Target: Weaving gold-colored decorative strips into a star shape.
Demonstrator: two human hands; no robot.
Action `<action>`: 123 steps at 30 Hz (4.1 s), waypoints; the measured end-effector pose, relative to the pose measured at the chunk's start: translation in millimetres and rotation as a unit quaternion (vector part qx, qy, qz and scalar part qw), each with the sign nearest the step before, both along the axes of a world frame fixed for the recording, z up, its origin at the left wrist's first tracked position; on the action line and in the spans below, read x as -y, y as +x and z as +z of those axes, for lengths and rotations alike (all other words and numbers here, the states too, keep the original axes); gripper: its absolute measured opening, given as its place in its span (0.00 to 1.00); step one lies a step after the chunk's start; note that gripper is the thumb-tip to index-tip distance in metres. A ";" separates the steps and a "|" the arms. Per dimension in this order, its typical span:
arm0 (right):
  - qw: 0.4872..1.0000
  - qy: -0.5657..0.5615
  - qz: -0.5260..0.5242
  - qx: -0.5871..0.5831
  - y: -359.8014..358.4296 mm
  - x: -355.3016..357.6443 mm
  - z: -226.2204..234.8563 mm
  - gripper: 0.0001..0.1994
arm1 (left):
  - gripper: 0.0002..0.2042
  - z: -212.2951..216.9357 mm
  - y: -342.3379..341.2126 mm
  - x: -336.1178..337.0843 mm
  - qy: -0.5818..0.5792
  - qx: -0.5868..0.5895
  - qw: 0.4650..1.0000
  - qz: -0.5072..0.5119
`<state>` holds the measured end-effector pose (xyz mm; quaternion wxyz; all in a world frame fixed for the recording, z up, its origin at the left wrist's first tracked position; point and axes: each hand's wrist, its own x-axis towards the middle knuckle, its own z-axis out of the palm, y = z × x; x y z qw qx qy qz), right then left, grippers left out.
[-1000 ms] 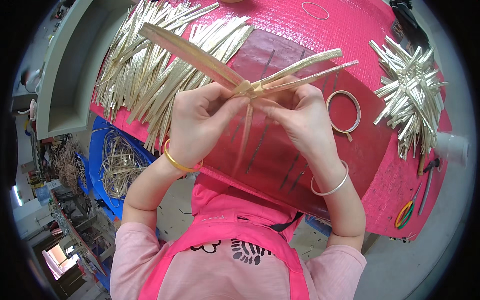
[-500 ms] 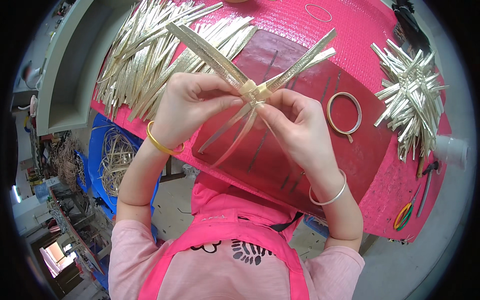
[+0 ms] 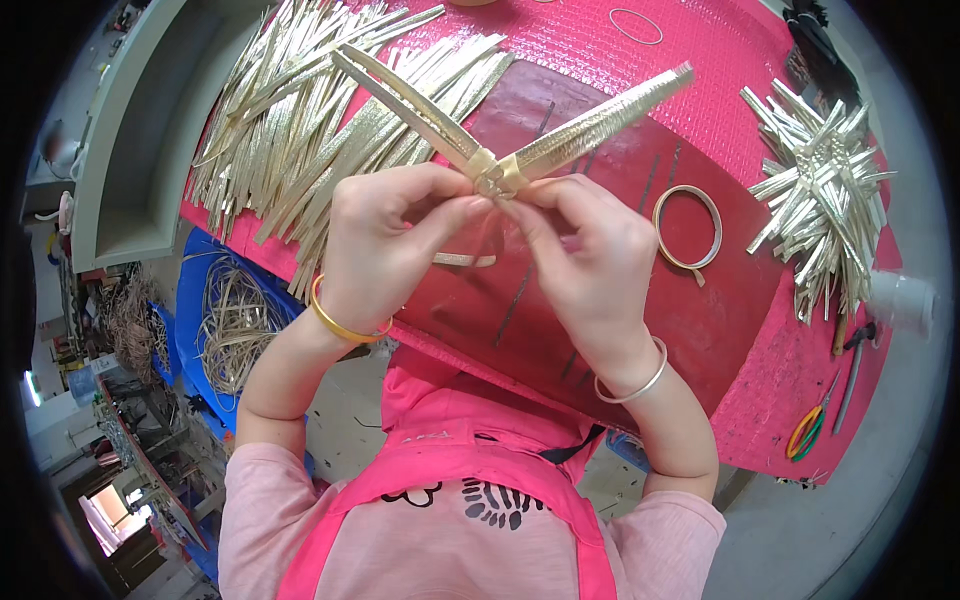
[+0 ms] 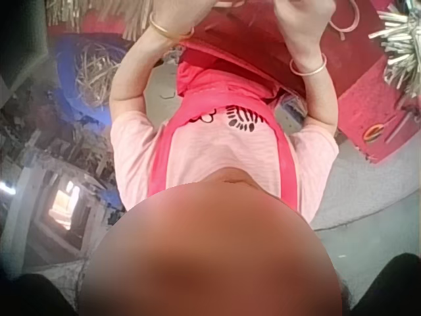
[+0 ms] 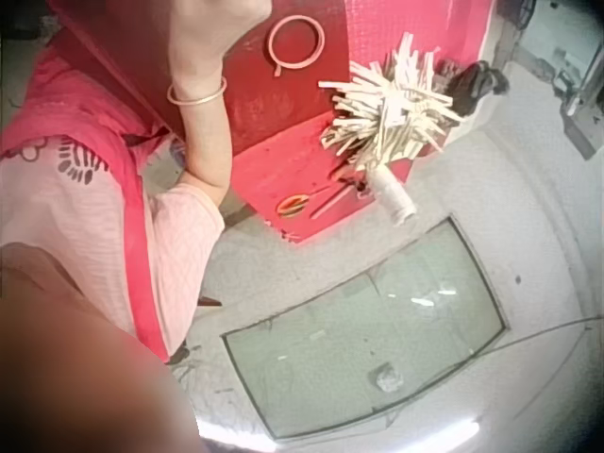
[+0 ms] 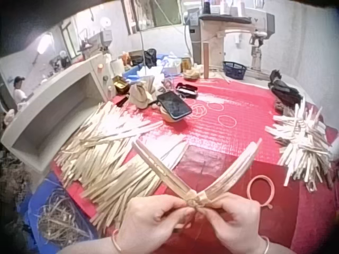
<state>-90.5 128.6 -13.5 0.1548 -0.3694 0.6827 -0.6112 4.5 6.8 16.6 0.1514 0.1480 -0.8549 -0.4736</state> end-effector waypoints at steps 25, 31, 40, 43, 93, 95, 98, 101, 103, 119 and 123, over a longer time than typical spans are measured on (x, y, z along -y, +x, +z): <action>0.924 0.007 0.102 0.369 -22.2 -0.4 6.7 0.07 | 0.07 1.7 -11.8 13.4 0.040 0.037 0.998 -0.038; 0.934 0.136 0.185 0.274 -40.8 0.2 13.8 0.08 | 0.04 -12.5 -9.8 -1.6 -0.257 -0.071 0.964 0.014; 0.981 -0.009 0.111 0.156 -22.3 5.0 -16.4 0.09 | 0.08 -3.2 -5.0 7.5 0.292 0.112 0.950 0.023; 0.976 -0.022 0.083 0.202 -15.4 3.9 -14.8 0.06 | 0.06 -5.6 -2.1 12.6 0.364 0.129 0.922 0.003; 0.981 0.048 0.007 0.190 -18.3 -1.4 3.0 0.07 | 0.07 -13.0 -17.6 6.6 0.341 0.104 0.933 -0.045; 0.988 0.047 -0.013 0.148 -21.1 -0.8 1.9 0.07 | 0.06 -14.4 -18.5 5.8 0.319 0.099 0.940 -0.065; 0.849 -0.039 0.100 0.517 -30.4 5.8 -9.0 0.11 | 0.05 -21.8 -21.3 9.4 -0.066 -0.147 0.975 -0.155; 0.911 0.056 0.139 0.384 -39.3 -0.2 -4.9 0.10 | 0.04 -23.8 -12.6 15.4 0.014 -0.049 0.994 -0.096; 0.941 0.094 0.174 0.273 -41.2 -7.8 2.5 0.09 | 0.04 -16.6 -10.3 13.9 0.068 -0.006 0.995 -0.073; 0.975 -0.017 0.084 0.205 -16.3 4.5 -8.1 0.08 | 0.08 -13.0 -9.0 -2.2 0.266 0.023 0.963 0.046; 0.991 -0.024 0.044 0.120 -16.0 1.7 -13.1 0.07 | 0.09 -16.2 -5.1 8.4 0.304 0.002 0.953 -0.019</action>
